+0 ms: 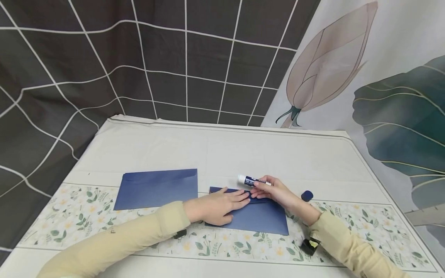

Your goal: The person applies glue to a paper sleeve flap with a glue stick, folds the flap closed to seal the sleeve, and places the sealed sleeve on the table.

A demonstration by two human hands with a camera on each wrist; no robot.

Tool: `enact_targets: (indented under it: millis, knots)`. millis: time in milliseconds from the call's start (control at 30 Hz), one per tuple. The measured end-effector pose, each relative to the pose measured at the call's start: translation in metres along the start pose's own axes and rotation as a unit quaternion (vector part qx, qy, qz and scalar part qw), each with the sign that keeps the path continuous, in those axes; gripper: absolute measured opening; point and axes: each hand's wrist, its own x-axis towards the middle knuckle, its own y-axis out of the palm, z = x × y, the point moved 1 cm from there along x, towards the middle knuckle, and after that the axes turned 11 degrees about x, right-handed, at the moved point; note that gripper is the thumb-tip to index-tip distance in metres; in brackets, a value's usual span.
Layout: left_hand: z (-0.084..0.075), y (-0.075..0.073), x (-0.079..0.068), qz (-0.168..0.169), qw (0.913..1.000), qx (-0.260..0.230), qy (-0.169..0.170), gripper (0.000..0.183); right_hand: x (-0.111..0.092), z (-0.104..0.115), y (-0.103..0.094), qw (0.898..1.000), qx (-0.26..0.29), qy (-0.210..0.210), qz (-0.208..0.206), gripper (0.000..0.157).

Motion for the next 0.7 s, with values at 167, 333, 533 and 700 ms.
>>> enact_targets:
  millis: [167,333,533,700]
  knots:
    - [-0.003,0.003,0.002,0.011,0.9998,0.013,-0.009,0.063,-0.002,-0.003,0.002,1.000,-0.030,-0.006,-0.004,0.029]
    - [-0.005,0.007,0.002,0.014,0.9995,0.020,-0.018,0.066,-0.003,-0.006,0.003,0.999,-0.048,-0.020,-0.004,0.029]
    - [-0.007,0.008,0.001,0.017,0.9993,0.027,-0.018,0.070,-0.004,-0.010,0.005,0.997,-0.072,-0.037,-0.003,0.029]
    - [-0.005,0.008,0.001,0.025,0.9995,0.019,-0.011,0.074,-0.002,-0.009,0.002,0.997,-0.071,-0.026,0.007,0.031]
